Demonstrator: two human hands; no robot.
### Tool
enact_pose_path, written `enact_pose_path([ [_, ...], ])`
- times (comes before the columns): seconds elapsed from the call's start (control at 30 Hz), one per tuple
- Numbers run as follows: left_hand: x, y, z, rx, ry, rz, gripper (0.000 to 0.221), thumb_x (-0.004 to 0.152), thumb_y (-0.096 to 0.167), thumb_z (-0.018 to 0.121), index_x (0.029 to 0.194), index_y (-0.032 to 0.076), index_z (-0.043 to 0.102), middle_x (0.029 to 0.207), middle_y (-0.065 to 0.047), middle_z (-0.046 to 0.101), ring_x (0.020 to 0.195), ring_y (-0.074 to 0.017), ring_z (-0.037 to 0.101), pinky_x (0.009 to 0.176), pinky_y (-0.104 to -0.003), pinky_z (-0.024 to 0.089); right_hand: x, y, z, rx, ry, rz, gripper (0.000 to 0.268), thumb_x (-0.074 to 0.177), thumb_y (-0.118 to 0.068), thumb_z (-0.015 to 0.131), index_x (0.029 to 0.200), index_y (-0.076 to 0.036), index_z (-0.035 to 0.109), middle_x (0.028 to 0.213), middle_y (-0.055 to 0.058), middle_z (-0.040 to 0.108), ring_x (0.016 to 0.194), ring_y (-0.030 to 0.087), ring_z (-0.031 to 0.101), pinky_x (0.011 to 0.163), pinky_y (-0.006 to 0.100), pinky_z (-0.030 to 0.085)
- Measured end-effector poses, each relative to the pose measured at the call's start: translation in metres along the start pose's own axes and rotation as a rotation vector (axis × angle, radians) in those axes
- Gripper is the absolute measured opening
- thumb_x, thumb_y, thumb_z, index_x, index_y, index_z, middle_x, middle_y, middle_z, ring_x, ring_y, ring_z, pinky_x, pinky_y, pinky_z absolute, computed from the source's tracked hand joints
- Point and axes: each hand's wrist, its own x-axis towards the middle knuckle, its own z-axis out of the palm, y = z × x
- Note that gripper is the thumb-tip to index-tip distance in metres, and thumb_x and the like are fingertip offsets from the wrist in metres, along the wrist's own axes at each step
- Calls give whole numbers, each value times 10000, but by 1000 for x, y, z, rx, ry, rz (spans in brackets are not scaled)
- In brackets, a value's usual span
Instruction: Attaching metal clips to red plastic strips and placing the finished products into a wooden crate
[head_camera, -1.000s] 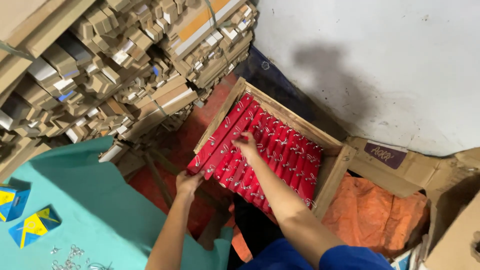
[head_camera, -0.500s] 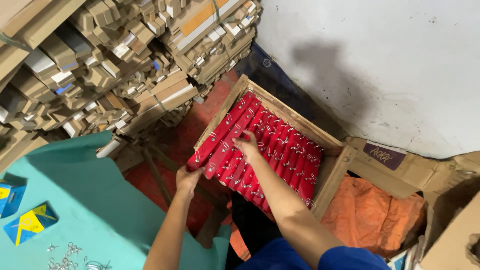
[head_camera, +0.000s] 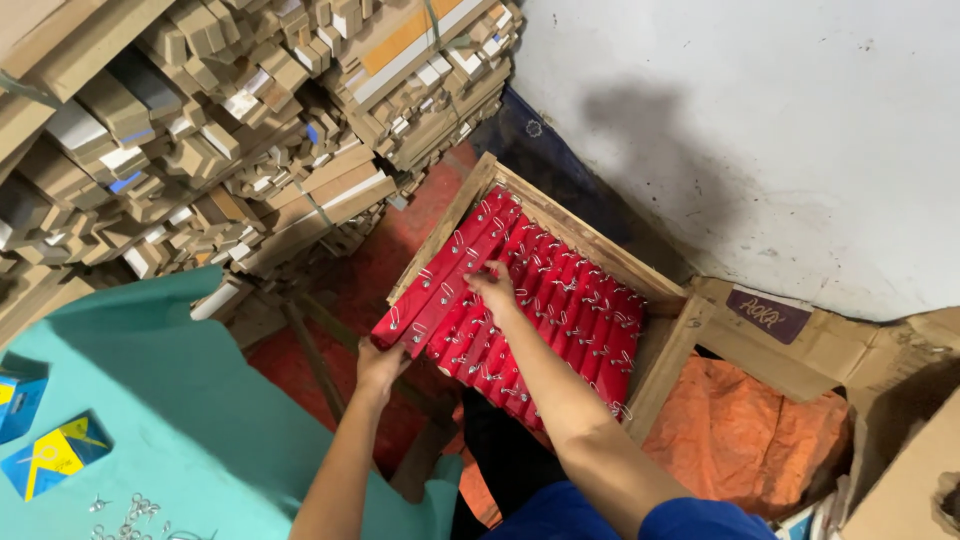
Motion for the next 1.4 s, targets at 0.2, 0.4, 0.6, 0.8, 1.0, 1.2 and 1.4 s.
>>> enact_pose_path([
  [0.2, -8, 6, -1, -61, 24, -74, 885, 837, -1, 728, 1485, -28, 125, 1439, -417, 316, 1154, -606, 561, 964, -619, 536, -22, -17, -4, -50, -24, 68, 810, 914, -443, 812, 1558, -284, 347, 1419, 173, 572, 1150, 357, 710, 1011, 624, 354],
  [0.4, -4, 6, -8, 113, 32, -66, 936, 842, 82, 750, 1501, 4, 90, 1449, -410, 363, 1157, -550, 596, 974, -612, 524, -62, -40, -11, -82, 83, -116, 738, 896, -319, 804, 1510, -105, 455, 1177, 161, 653, 1063, 294, 715, 967, 441, 468],
  [0.6, 28, -5, -27, 831, -92, 85, 895, 879, 473, 628, 1437, -133, 278, 1279, -357, 629, 1266, -438, 601, 1043, -570, 488, -74, -60, -20, -98, 185, -461, 506, 909, -138, 759, 1365, -22, 573, 1208, 248, 627, 1167, 353, 627, 1041, 475, 470],
  [0.8, -94, 71, -18, 1202, -167, 346, 441, 925, 259, 548, 1238, -28, 666, 1155, -242, 724, 1137, -374, 696, 903, -527, 572, -127, -96, -15, -308, 119, -710, 453, 921, -14, 616, 1356, -111, 535, 1151, 158, 695, 1097, 294, 663, 971, 418, 507],
  [1.0, -235, 97, -94, 1372, -191, 1146, 333, 942, 227, 527, 1185, 70, 692, 1096, -174, 740, 1000, -392, 722, 853, -526, 557, -278, -148, 50, -512, -56, -907, 408, 952, 0, 596, 1339, -125, 564, 1193, 112, 689, 1164, 290, 667, 978, 453, 514],
  [1.2, -275, 63, -201, 1405, 190, 1429, 237, 832, 158, 606, 1024, 131, 744, 982, -93, 754, 885, -324, 733, 789, -457, 523, -414, -149, 127, -462, -307, -1301, 296, 969, 85, 557, 1240, -20, 613, 1091, 154, 652, 1062, 349, 666, 923, 462, 519],
  [1.4, -321, 41, -374, 1553, 254, 1260, 253, 844, 146, 598, 1063, 119, 721, 1026, -93, 736, 891, -340, 730, 799, -469, 541, -547, -117, 207, -488, -498, -1475, 218, 932, 58, 630, 1110, -40, 708, 1052, 78, 653, 1022, 279, 681, 923, 397, 541],
])
